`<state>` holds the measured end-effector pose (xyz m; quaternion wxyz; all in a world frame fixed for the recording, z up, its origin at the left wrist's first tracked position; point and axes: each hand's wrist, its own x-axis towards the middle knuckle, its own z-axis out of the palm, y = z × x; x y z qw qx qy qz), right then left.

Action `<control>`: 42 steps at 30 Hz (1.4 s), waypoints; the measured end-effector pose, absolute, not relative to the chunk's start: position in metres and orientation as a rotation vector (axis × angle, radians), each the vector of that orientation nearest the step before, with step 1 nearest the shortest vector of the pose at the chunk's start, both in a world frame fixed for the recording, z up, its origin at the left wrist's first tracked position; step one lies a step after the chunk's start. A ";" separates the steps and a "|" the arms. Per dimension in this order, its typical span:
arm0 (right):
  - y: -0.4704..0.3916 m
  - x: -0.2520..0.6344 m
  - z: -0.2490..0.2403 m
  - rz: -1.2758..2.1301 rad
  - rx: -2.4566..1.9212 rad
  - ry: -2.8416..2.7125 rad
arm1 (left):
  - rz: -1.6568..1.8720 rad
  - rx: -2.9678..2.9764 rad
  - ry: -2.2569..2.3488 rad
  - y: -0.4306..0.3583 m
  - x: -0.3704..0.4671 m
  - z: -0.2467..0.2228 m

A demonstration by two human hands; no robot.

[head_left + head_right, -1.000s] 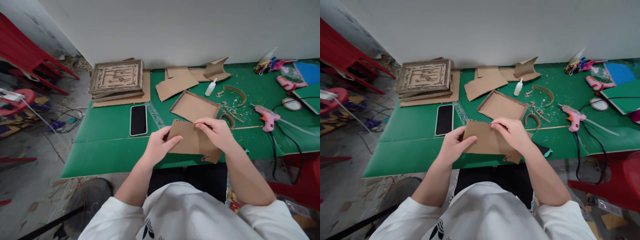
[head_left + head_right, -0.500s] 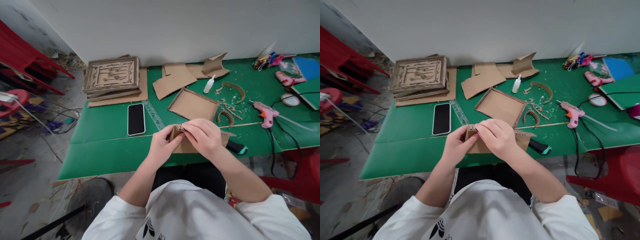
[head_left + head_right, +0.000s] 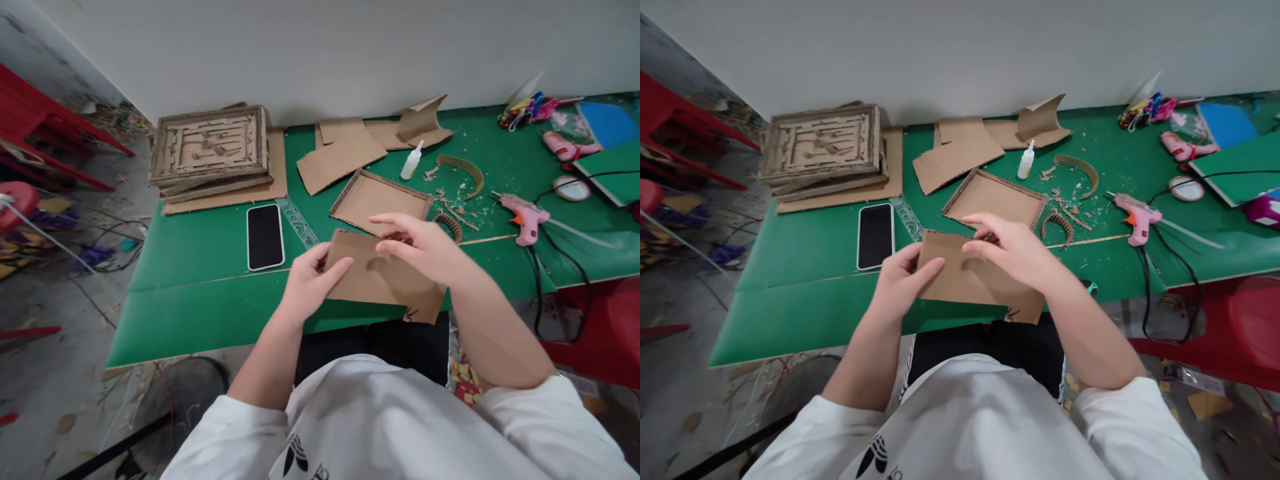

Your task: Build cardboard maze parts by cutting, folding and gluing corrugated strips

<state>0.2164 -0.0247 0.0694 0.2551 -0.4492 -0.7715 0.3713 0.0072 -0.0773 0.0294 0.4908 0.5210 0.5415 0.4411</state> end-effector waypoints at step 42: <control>-0.123 0.286 -0.030 1.157 -1.953 -1.392 | 0.016 2.664 1.588 -0.124 -0.028 -0.040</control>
